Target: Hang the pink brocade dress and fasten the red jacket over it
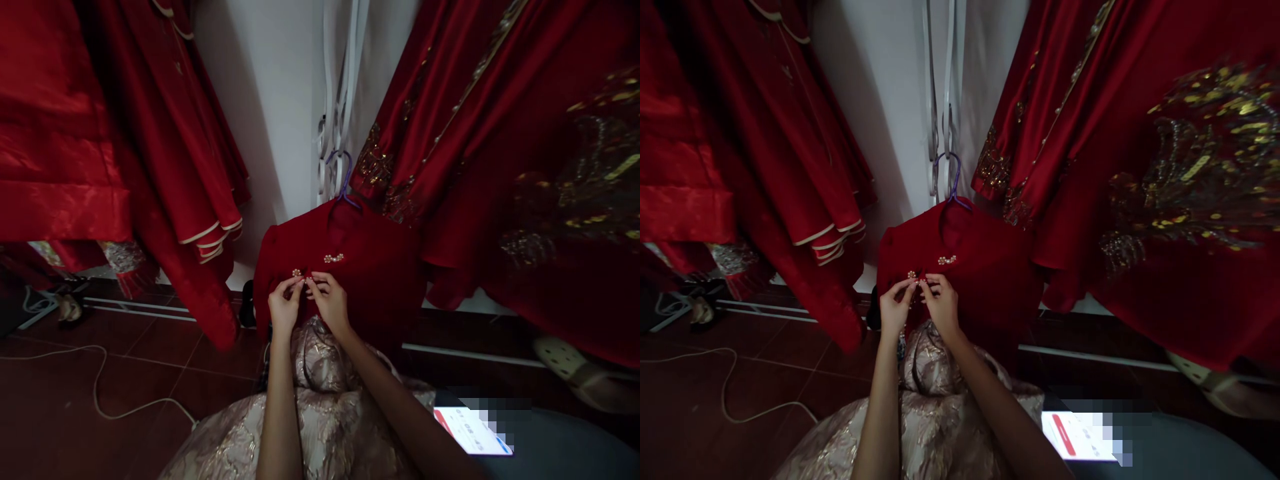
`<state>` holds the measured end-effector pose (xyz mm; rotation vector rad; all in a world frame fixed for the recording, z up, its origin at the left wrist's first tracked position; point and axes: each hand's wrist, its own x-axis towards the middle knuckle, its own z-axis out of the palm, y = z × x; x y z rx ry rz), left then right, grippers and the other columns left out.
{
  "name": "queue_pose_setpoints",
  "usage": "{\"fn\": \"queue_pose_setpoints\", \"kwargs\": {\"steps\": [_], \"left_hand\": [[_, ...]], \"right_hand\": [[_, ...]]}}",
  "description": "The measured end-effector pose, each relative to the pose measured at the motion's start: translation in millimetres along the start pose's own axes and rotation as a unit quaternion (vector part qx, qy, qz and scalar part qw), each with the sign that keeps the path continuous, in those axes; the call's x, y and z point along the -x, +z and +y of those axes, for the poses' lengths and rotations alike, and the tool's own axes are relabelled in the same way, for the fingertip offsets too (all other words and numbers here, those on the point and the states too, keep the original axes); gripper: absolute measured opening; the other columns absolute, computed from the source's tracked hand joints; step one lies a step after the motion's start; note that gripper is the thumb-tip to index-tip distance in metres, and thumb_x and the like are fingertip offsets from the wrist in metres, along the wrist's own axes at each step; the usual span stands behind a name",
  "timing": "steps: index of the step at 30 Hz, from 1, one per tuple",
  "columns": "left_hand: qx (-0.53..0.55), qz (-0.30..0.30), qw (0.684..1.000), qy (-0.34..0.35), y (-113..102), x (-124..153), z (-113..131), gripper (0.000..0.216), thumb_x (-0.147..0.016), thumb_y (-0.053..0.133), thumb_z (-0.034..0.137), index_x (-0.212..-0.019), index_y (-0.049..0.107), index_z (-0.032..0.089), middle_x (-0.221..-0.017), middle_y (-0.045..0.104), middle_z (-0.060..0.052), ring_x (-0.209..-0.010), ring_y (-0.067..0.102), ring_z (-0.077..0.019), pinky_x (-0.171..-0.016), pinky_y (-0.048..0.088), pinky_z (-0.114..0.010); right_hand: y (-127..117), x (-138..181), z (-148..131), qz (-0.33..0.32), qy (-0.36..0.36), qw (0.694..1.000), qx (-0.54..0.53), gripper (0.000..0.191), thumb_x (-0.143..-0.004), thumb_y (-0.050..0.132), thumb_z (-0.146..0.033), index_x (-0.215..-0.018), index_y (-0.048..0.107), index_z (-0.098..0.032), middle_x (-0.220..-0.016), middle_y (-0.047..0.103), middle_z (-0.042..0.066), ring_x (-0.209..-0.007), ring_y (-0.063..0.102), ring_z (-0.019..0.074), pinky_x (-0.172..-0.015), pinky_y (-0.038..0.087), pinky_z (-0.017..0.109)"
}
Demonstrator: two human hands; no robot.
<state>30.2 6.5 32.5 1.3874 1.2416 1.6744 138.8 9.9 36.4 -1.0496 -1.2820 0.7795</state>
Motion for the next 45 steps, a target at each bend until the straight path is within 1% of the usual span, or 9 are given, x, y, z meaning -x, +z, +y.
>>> {"fn": "queue_pose_setpoints", "kwargs": {"steps": [4,10,15,19,27,32,38,42,45], "left_hand": [[-0.004,-0.003,1.0,-0.003,-3,-1,0,0.029,-0.076,0.058,0.037,-0.093,0.068,0.015,-0.095,0.069,-0.008,-0.09,0.063,-0.0182,-0.087,0.046,-0.032],[-0.012,-0.006,1.0,0.006,-2,-1,-2,0.027,-0.077,0.057,0.036,-0.092,0.067,0.016,-0.095,0.069,-0.008,-0.091,0.062,-0.0188,-0.088,0.045,-0.032],[-0.017,-0.023,0.999,0.015,-2,-1,-6,0.027,-0.079,0.054,0.036,-0.094,0.065,0.016,-0.094,0.068,-0.008,-0.089,0.062,-0.0182,-0.086,0.045,-0.031],[-0.021,-0.017,0.999,0.021,1,0,-9,0.025,-0.081,0.051,0.035,-0.092,0.063,0.016,-0.096,0.066,-0.009,-0.093,0.06,-0.0183,-0.089,0.043,-0.032],[0.022,-0.014,0.999,0.024,10,1,-10,0.019,-0.081,0.051,0.031,-0.091,0.057,0.016,-0.092,0.063,-0.008,-0.087,0.06,-0.0158,-0.085,0.045,-0.031],[0.083,0.016,0.996,0.01,17,1,-11,0.02,-0.077,0.057,0.029,-0.09,0.05,0.016,-0.082,0.06,-0.004,-0.075,0.061,-0.012,-0.075,0.048,-0.027],[0.058,-0.051,0.997,-0.017,7,0,-23,0.019,-0.084,0.046,0.032,-0.092,0.054,0.016,-0.085,0.063,-0.006,-0.077,0.062,-0.0126,-0.077,0.049,-0.03],[-0.008,-0.094,0.994,-0.053,-11,0,-37,0.019,-0.081,0.046,0.02,-0.092,0.061,0.017,-0.092,0.066,-0.008,-0.086,0.062,-0.0147,-0.085,0.046,-0.032],[-0.017,-0.141,0.984,-0.107,-24,1,-45,0.037,-0.074,0.048,0.013,-0.109,0.059,0.018,-0.09,0.067,-0.007,-0.075,0.064,-0.0142,-0.081,0.048,-0.032]], "right_hand": [[-2,-3,-1,-0.021,0.004,1.0,0.019,0.038,-0.076,0.055,-0.044,-0.101,0.056,-0.016,-0.093,0.064,0.008,-0.062,0.064,0.0132,-0.05,0.054,0.024],[-10,-7,-8,-0.047,-0.047,0.987,0.147,0.027,-0.081,0.05,-0.037,-0.098,0.058,-0.017,-0.094,0.066,0.006,-0.05,0.058,0.0085,-0.05,0.047,0.021],[-9,1,-21,-0.033,-0.085,0.955,0.281,0.02,-0.082,0.049,-0.032,-0.098,0.056,-0.022,-0.091,0.067,0.002,-0.065,0.061,0.012,-0.065,0.045,0.024],[-6,5,-27,-0.023,-0.109,0.932,0.346,0.019,-0.083,0.048,-0.032,-0.097,0.057,-0.023,-0.082,0.065,0.001,-0.074,0.06,0.0148,-0.063,0.042,0.024],[-18,-19,-20,-0.101,-0.087,0.962,0.238,0.025,-0.07,0.058,-0.031,-0.092,0.058,-0.02,-0.084,0.066,0.001,-0.068,0.058,0.0125,-0.063,0.045,0.024],[-17,-22,-16,-0.086,-0.091,0.965,0.228,0.028,-0.067,0.06,-0.032,-0.092,0.059,-0.018,-0.081,0.067,0.002,-0.058,0.055,0.0106,-0.059,0.044,0.022],[-33,-29,-20,-0.133,-0.043,0.953,0.268,0.016,-0.07,0.06,-0.023,-0.086,0.064,-0.021,-0.078,0.07,0.002,-0.063,0.062,0.0124,-0.062,0.048,0.024],[-57,-16,-31,-0.202,0.036,0.947,0.247,0.011,-0.069,0.061,-0.028,-0.072,0.069,-0.02,-0.062,0.068,0.002,-0.052,0.062,0.0141,-0.045,0.047,0.022],[-71,2,-32,-0.27,0.1,0.934,0.211,0.017,-0.071,0.06,-0.033,-0.071,0.071,-0.019,-0.059,0.067,0.002,-0.042,0.057,0.0125,-0.035,0.04,0.02]]}}
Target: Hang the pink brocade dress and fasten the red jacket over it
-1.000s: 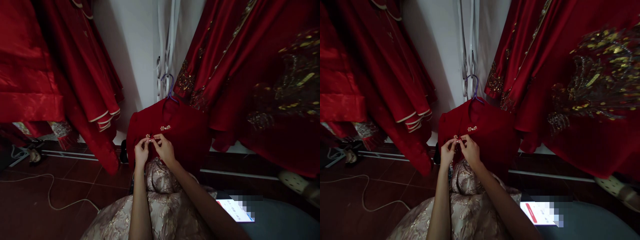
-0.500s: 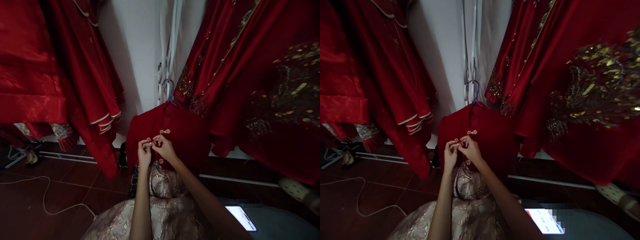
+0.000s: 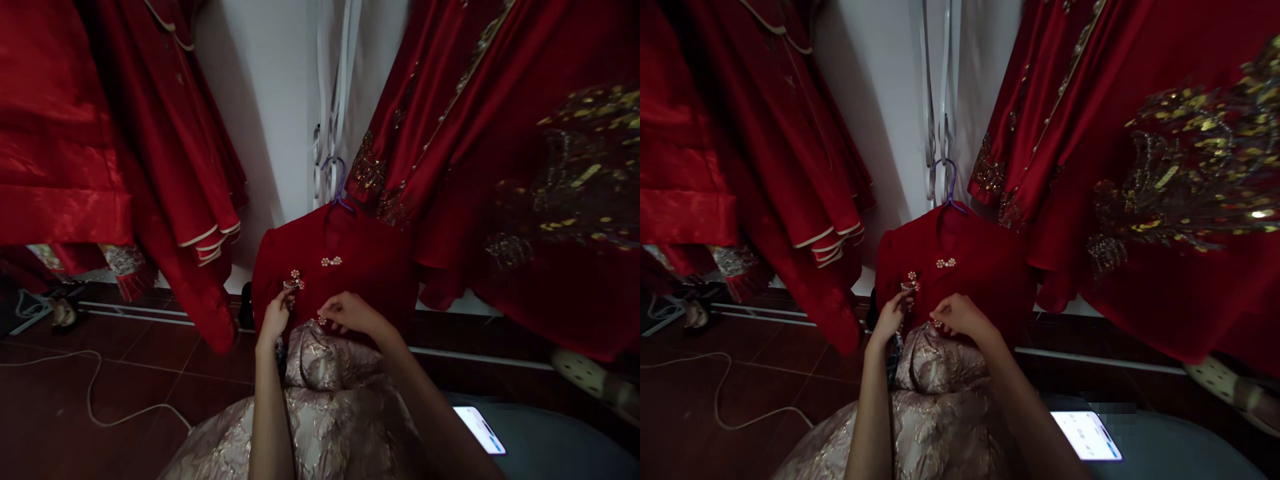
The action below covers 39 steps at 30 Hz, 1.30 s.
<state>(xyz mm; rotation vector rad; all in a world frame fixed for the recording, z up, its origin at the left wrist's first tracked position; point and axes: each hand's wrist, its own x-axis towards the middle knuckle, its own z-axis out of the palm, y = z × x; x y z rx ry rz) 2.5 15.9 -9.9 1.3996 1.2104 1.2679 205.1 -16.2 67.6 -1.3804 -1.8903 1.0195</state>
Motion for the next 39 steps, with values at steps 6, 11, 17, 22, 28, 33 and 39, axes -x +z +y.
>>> {"fn": "queue_pose_setpoints", "kwargs": {"steps": [6,11,17,22,28,33,39], "left_hand": [[-0.018,0.0,1.0,-0.012,-15,7,-9,0.07,-0.065,0.056,0.01,-0.132,0.04,0.022,-0.086,0.068,-0.005,-0.069,0.063,-0.0139,-0.077,0.048,-0.029],[-0.074,0.024,0.997,0.015,-13,6,-10,0.075,-0.065,0.064,0.021,-0.134,0.037,0.022,-0.103,0.064,-0.009,-0.088,0.062,-0.0192,-0.091,0.042,-0.036],[-0.093,0.01,0.993,0.067,0,4,-7,0.09,-0.06,0.07,0.026,-0.139,0.026,0.021,-0.142,0.033,-0.012,-0.13,0.033,-0.0244,-0.107,0.024,-0.038],[-0.062,0.015,0.995,0.079,9,6,-6,0.088,-0.061,0.069,0.021,-0.138,0.027,0.021,-0.145,0.027,-0.011,-0.131,0.03,-0.0228,-0.108,0.025,-0.037],[-0.075,0.017,0.996,0.038,-6,9,-1,0.075,-0.061,0.062,0.008,-0.131,0.041,0.025,-0.132,0.047,-0.007,-0.125,0.041,-0.0223,-0.107,0.027,-0.036],[-0.222,-0.046,0.974,0.016,-37,22,22,0.056,-0.065,0.055,0.007,-0.119,0.051,0.02,-0.098,0.063,-0.004,-0.09,0.059,-0.0155,-0.087,0.042,-0.03],[-0.192,0.083,0.97,0.127,-40,30,59,0.023,-0.073,0.054,0.018,-0.095,0.051,0.019,-0.08,0.054,0.001,-0.067,0.053,-0.0091,-0.065,0.043,-0.02]], "right_hand": [[7,7,23,0.001,-0.003,0.995,0.097,0.015,-0.069,0.063,-0.031,-0.079,0.071,-0.023,-0.068,0.07,0.002,-0.06,0.064,0.014,-0.054,0.045,0.022],[15,2,28,0.06,0.025,0.986,0.153,0.019,-0.068,0.066,-0.033,-0.084,0.067,-0.023,-0.067,0.068,0.002,-0.063,0.062,0.0146,-0.058,0.041,0.023],[22,5,27,0.062,0.051,0.976,0.204,0.019,-0.067,0.066,-0.029,-0.085,0.065,-0.026,-0.07,0.065,0.0,-0.064,0.06,0.0133,-0.054,0.034,0.021],[23,2,32,0.054,0.027,0.981,0.185,0.015,-0.063,0.069,-0.028,-0.073,0.06,-0.021,-0.072,0.064,0.0,-0.067,0.058,0.0121,-0.059,0.036,0.02],[22,3,29,0.064,0.034,0.976,0.204,0.011,-0.062,0.064,-0.018,-0.066,0.054,-0.02,-0.066,0.061,-0.002,-0.06,0.054,0.0099,-0.056,0.033,0.019],[15,2,31,0.048,0.054,0.984,0.161,0.013,-0.062,0.064,-0.016,-0.067,0.052,-0.019,-0.067,0.063,-0.001,-0.063,0.058,0.0109,-0.056,0.034,0.018],[17,-4,43,0.097,0.065,0.984,0.132,0.013,-0.075,0.052,-0.013,-0.085,0.048,-0.02,-0.071,0.063,0.001,-0.062,0.059,0.0121,-0.057,0.035,0.02]]}}
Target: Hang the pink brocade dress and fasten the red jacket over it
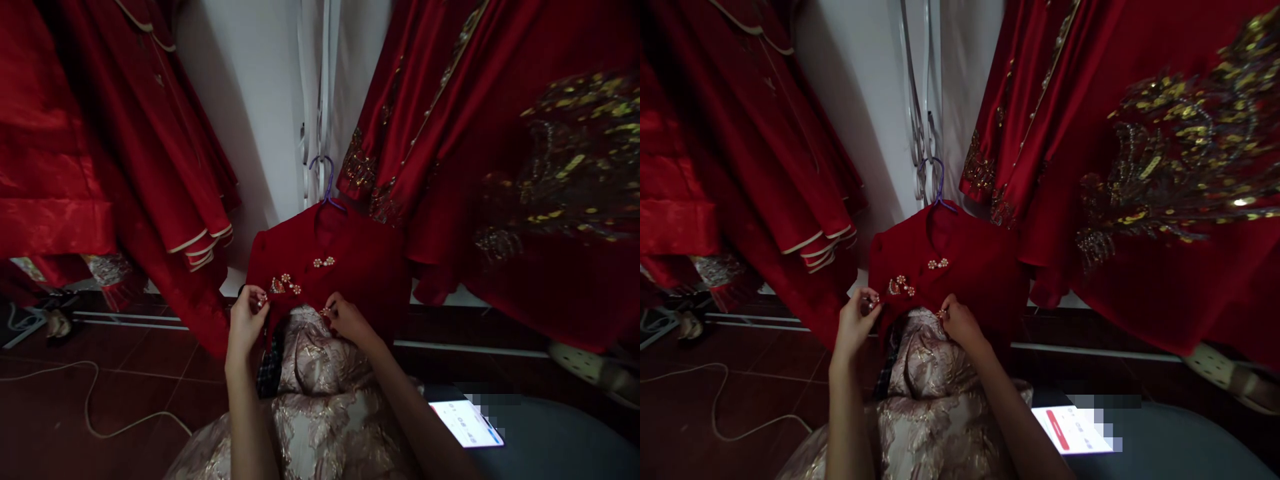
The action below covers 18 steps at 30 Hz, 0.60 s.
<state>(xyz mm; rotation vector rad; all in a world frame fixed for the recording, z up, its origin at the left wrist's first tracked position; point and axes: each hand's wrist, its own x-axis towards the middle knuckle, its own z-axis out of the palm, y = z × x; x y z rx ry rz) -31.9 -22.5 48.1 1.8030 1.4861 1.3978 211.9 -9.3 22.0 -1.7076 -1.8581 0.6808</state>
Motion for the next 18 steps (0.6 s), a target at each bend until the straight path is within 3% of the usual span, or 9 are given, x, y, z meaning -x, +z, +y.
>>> {"fn": "queue_pose_setpoints", "kwargs": {"steps": [2,6,9,13,16,18], "left_hand": [[0.016,0.002,1.0,0.025,16,-2,7,0.016,-0.074,0.053,0.017,-0.09,0.051,0.019,-0.079,0.054,0.001,-0.067,0.052,-0.0087,-0.065,0.042,-0.019],[0.015,-0.108,0.992,0.055,65,-3,8,0.02,-0.067,0.052,0.007,-0.085,0.055,0.017,-0.08,0.057,0.0,-0.072,0.053,-0.0104,-0.068,0.041,-0.02],[-0.012,-0.171,0.984,0.054,87,0,2,0.026,-0.062,0.054,0.003,-0.084,0.057,0.017,-0.081,0.059,-0.001,-0.074,0.054,-0.0117,-0.068,0.041,-0.022],[0.005,-0.185,0.982,0.032,85,1,-1,0.023,-0.067,0.053,0.007,-0.088,0.055,0.017,-0.083,0.06,-0.002,-0.071,0.055,-0.0108,-0.066,0.041,-0.021],[0.029,-0.172,0.984,0.02,77,1,2,0.02,-0.071,0.055,0.014,-0.091,0.052,0.018,-0.084,0.061,-0.001,-0.07,0.056,-0.0101,-0.065,0.042,-0.02],[0.034,-0.166,0.985,0.024,75,1,5,0.02,-0.072,0.056,0.017,-0.091,0.05,0.018,-0.084,0.06,0.0,-0.071,0.057,-0.01,-0.066,0.042,-0.02]], "right_hand": [[4,-3,2,0.02,-0.011,1.0,0.014,0.017,-0.075,0.05,-0.009,-0.088,0.047,-0.02,-0.074,0.063,0.003,-0.069,0.06,0.0135,-0.061,0.036,0.021],[8,-8,9,0.018,-0.024,1.0,0.01,0.017,-0.076,0.047,-0.007,-0.088,0.046,-0.019,-0.076,0.062,0.004,-0.073,0.06,0.0139,-0.063,0.037,0.021],[2,-7,13,-0.008,-0.02,1.0,-0.018,0.012,-0.077,0.046,-0.01,-0.084,0.048,-0.019,-0.073,0.06,0.002,-0.063,0.058,0.0113,-0.056,0.038,0.02],[-23,5,0,-0.088,-0.008,0.984,-0.152,0.006,-0.08,0.049,-0.022,-0.085,0.049,-0.019,-0.071,0.055,-0.001,-0.053,0.054,0.0082,-0.044,0.04,0.018],[-47,17,-23,-0.191,-0.064,0.941,-0.272,0.019,-0.077,0.055,-0.033,-0.089,0.048,-0.019,-0.078,0.057,0.0,-0.07,0.06,0.0125,-0.049,0.048,0.02],[-56,21,-34,-0.176,-0.091,0.93,-0.311,0.023,-0.075,0.057,-0.036,-0.088,0.048,-0.019,-0.084,0.057,0.002,-0.077,0.061,0.0148,-0.05,0.05,0.021]]}}
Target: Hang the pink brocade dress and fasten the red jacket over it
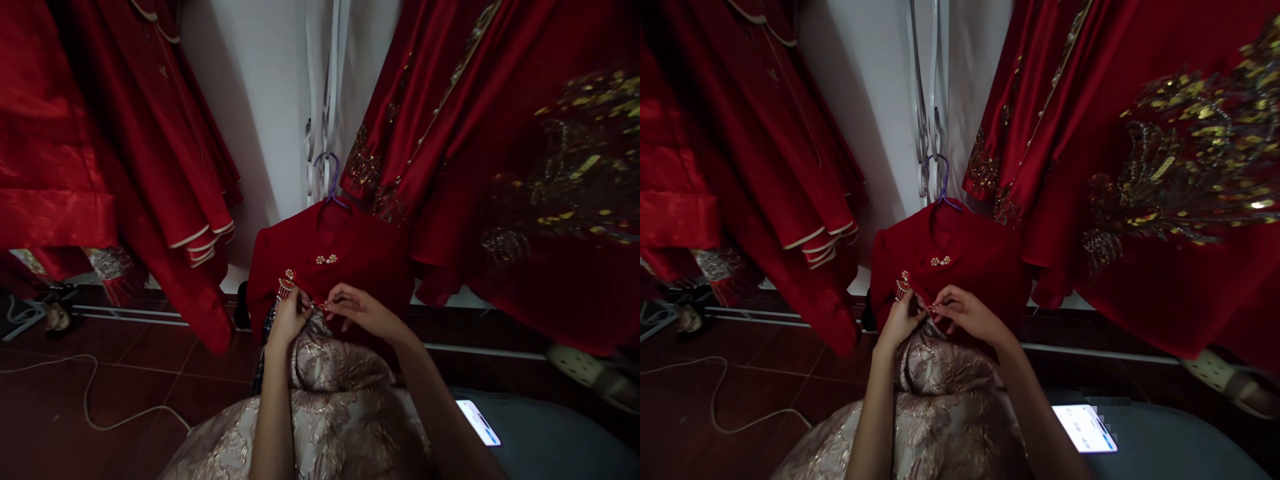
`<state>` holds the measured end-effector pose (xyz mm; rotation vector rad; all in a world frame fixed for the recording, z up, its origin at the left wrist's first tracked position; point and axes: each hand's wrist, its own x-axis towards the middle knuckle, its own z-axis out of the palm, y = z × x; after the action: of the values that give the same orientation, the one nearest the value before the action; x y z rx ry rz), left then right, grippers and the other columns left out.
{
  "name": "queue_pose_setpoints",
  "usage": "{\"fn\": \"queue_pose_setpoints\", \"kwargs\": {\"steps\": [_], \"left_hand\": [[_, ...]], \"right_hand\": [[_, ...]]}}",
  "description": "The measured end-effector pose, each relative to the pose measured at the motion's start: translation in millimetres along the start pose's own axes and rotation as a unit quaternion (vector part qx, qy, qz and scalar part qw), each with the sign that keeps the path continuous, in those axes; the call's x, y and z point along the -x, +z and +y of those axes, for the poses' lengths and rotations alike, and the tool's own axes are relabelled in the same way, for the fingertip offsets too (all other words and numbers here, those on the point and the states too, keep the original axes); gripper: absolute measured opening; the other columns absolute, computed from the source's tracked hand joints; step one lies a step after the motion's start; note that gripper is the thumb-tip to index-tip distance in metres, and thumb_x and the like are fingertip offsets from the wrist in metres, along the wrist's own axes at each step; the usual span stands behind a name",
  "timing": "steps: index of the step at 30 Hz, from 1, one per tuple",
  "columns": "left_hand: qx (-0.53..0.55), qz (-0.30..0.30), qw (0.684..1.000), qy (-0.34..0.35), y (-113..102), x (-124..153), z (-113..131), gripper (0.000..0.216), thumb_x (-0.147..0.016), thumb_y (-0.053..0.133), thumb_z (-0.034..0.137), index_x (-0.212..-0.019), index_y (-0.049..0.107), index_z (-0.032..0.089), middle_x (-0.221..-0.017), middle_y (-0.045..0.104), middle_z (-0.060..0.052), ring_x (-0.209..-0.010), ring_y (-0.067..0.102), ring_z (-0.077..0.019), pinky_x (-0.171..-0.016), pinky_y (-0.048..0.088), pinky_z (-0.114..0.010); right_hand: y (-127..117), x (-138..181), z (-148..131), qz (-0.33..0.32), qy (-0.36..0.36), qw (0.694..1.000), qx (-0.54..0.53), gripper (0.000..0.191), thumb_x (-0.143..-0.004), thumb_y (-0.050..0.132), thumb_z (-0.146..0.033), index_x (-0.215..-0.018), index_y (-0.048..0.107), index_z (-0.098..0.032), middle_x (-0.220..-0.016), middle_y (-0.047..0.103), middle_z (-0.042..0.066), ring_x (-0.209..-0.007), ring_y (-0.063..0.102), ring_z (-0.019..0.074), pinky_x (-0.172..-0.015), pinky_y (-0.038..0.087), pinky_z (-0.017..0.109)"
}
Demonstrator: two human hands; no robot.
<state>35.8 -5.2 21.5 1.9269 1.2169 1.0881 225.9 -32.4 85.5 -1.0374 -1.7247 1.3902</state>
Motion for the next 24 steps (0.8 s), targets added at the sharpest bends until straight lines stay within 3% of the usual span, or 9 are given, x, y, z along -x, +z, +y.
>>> {"fn": "queue_pose_setpoints", "kwargs": {"steps": [4,9,14,24], "left_hand": [[-0.042,0.003,0.999,0.005,-1,1,4,0.013,-0.074,0.054,0.02,-0.087,0.051,0.019,-0.082,0.059,0.001,-0.071,0.056,-0.0099,-0.067,0.041,-0.02],[-0.118,0.005,0.993,0.008,-1,2,7,0.015,-0.074,0.055,0.02,-0.088,0.052,0.021,-0.091,0.058,0.0,-0.077,0.055,-0.0118,-0.068,0.04,-0.021],[-0.148,0.027,0.988,0.016,1,2,9,0.02,-0.072,0.056,0.016,-0.091,0.053,0.02,-0.1,0.054,-0.003,-0.085,0.054,-0.0138,-0.072,0.04,-0.023],[-0.082,0.001,0.996,0.025,-2,-1,12,0.01,-0.071,0.054,0.012,-0.079,0.058,0.017,-0.077,0.058,-0.001,-0.073,0.054,-0.0122,-0.067,0.04,-0.022]], "right_hand": [[7,-7,8,0.091,-0.013,0.995,0.028,0.023,-0.073,0.058,-0.036,-0.086,0.049,-0.019,-0.079,0.056,0.001,-0.073,0.06,0.0148,-0.045,0.051,0.021],[15,-21,41,0.116,0.015,0.988,0.101,0.016,-0.075,0.054,-0.029,-0.087,0.052,-0.019,-0.075,0.056,0.001,-0.065,0.058,0.0128,-0.042,0.05,0.021],[16,-23,46,0.144,-0.003,0.978,0.15,0.013,-0.076,0.052,-0.025,-0.087,0.054,-0.019,-0.076,0.059,0.001,-0.068,0.059,0.0124,-0.047,0.049,0.019],[11,-23,47,0.192,-0.019,0.964,0.182,0.008,-0.076,0.051,-0.021,-0.083,0.054,-0.02,-0.081,0.06,0.003,-0.075,0.059,0.0135,-0.055,0.052,0.022]]}}
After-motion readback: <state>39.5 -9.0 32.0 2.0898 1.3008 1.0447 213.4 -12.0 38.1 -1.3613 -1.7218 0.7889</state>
